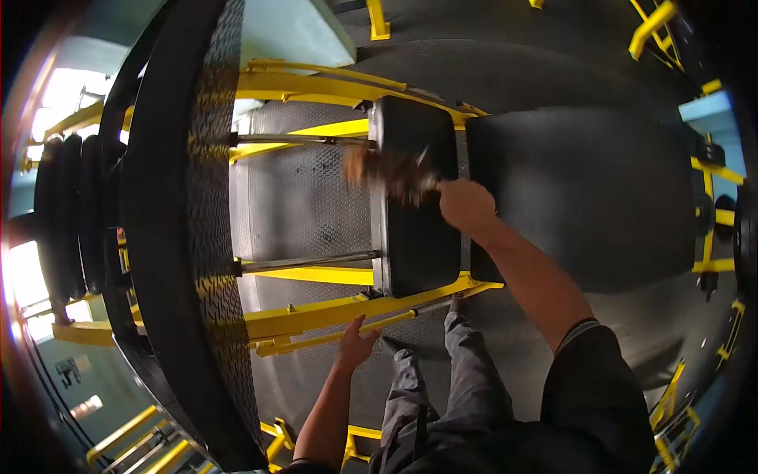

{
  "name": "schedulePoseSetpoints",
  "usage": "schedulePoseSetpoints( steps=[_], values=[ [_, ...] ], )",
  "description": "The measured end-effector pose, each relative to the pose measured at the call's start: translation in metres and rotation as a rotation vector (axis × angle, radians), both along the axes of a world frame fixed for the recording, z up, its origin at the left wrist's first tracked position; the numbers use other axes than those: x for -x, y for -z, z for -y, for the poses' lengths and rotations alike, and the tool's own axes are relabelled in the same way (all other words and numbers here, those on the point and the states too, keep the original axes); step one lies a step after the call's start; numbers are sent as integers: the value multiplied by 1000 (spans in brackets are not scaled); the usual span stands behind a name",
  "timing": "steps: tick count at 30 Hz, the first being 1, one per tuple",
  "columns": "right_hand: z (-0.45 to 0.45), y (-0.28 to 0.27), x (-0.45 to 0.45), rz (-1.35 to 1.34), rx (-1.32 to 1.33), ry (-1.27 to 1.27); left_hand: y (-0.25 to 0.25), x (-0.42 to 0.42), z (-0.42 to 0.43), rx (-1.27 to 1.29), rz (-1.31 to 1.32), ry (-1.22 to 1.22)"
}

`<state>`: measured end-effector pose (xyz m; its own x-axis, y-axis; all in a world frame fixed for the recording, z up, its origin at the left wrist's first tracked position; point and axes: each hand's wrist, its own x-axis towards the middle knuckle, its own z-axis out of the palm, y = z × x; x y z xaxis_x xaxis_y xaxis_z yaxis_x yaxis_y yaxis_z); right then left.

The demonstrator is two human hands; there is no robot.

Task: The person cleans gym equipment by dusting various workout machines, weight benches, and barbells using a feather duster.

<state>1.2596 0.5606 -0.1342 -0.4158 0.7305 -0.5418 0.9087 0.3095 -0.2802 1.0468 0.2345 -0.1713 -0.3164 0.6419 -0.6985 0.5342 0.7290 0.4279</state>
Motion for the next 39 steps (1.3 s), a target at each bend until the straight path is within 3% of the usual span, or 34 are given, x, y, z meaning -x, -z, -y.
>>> schedulePoseSetpoints(
  steps=[3, 5, 6, 8, 9, 11, 13, 15, 17, 19, 22, 25, 26, 28, 30, 31, 33, 37, 39],
  values=[
    [-24, 15, 1, -185, -110, 51, 0, 3, 13, 36, 11, -34],
    [-46, -36, -4, 99, 31, -164, -1, 6, 16, 56, 36, -69],
    [-57, -52, -9, 105, 27, -168, 1, 7, 16, 71, 34, -59],
    [-76, -71, -21, -43, -28, 70, 8, 11, 17, 90, 46, -32],
    [-79, -60, -21, -28, -27, 84, 19, 13, 19, 45, 92, -66],
    [-77, -14, -17, -250, -250, 176, 28, 10, 10, 1, 153, -75],
    [-71, 26, -8, -281, -71, 207, 30, 9, -18, -22, 134, -44],
    [-58, 39, 1, -267, -15, 316, 27, 13, -49, -64, 168, -20],
    [-36, 70, 12, -430, -76, 488, 26, 10, -72, -87, 211, 2],
    [-14, 97, 33, -541, -87, 569, 23, 4, -91, -188, 366, -326],
    [4, 95, 52, -514, -26, 755, -14, -5, -112, -154, 255, -188],
    [23, 121, 22, -474, -90, 852, -12, 4, -102, -206, 256, -157],
    [35, 141, 10, -237, -42, 838, -9, 7, -97, -218, 239, -145],
    [90, 183, -20, -150, 87, 820, -4, 11, -86, -227, 234, -131],
    [164, 178, -53, -157, 15, 835, 2, 10, -79, -142, 266, -203],
    [198, 177, -69, -126, 100, 798, 0, 6, -80, -143, 273, -206],
    [229, 122, -98, -51, 424, 766, -10, 1, -80, -55, 219, -78],
    [194, 79, -124, -10, 391, 676, 21, -6, -52, -32, 222, -13],
    [159, 92, -114, -74, 259, 669, 48, -11, -31, -118, 398, -157]
  ],
)
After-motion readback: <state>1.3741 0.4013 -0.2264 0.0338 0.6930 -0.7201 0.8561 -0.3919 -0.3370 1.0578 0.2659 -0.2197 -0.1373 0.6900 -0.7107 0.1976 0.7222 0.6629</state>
